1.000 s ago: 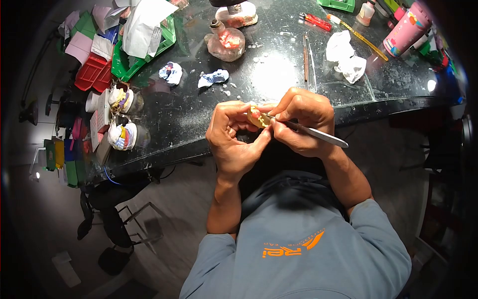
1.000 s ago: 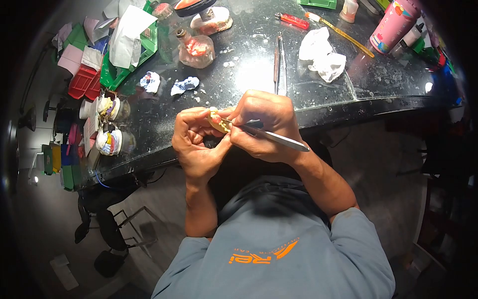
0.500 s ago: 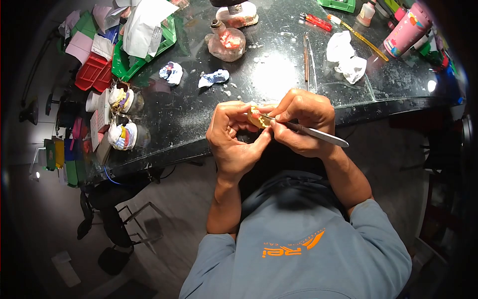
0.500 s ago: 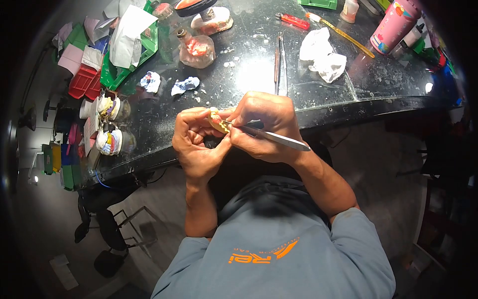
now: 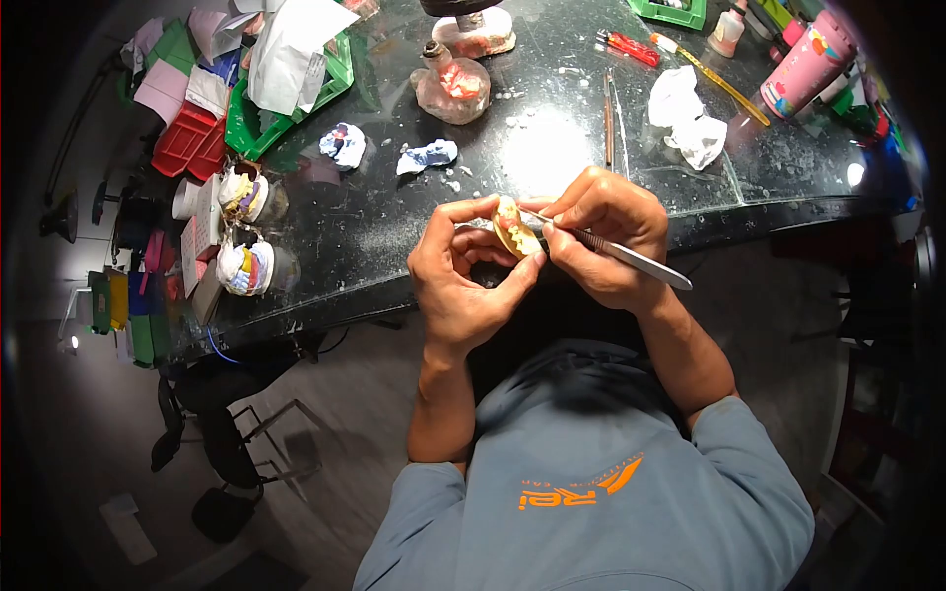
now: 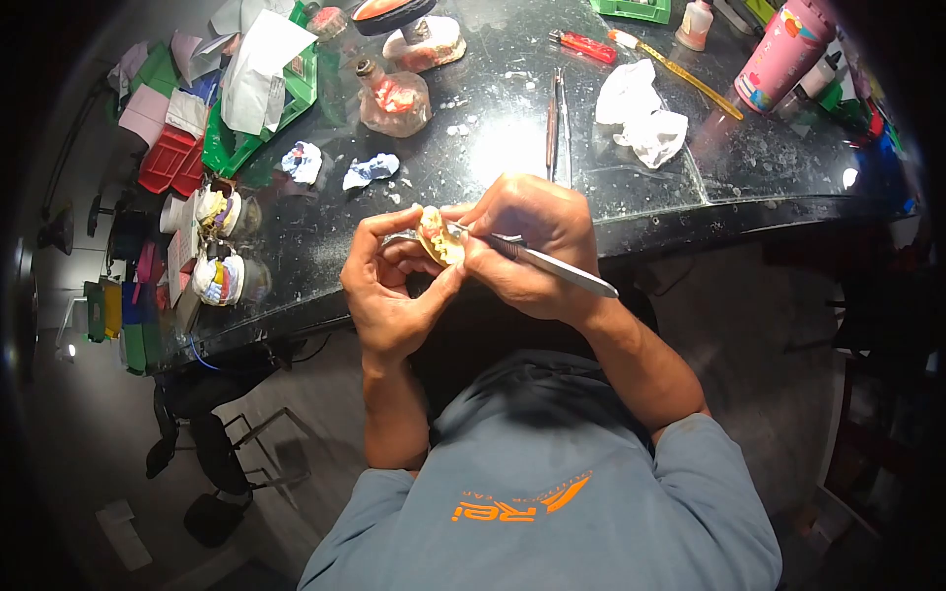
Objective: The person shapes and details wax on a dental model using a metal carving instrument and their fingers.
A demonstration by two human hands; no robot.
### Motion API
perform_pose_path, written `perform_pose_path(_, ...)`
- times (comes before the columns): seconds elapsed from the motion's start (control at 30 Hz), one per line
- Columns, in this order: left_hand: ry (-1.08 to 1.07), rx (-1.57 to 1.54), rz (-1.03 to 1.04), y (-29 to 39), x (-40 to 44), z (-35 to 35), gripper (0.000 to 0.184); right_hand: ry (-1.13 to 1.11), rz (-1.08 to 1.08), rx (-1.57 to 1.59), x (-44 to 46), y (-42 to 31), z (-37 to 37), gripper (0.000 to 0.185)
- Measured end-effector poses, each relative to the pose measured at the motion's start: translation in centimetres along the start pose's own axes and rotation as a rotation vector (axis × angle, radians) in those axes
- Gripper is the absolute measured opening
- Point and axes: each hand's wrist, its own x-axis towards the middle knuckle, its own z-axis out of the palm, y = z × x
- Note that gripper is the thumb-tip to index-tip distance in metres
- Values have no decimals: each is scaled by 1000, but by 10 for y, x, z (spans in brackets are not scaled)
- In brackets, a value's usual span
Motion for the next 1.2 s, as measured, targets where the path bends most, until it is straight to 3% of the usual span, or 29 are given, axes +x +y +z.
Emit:
perform_pose_path(0.3, -81, -110, -52, 1, 4, -9, 60, 46, 91, -22, 1, -3, 3, 8)
perform_pose_path(0.57, -112, -83, 19, -1, 3, -12, 63, -17, 4, 10, 2, -5, -1, 11)
perform_pose_path(1.2, 27, -16, -36, -3, 2, -7, 38, -49, 31, 44, 5, -8, -4, 12)
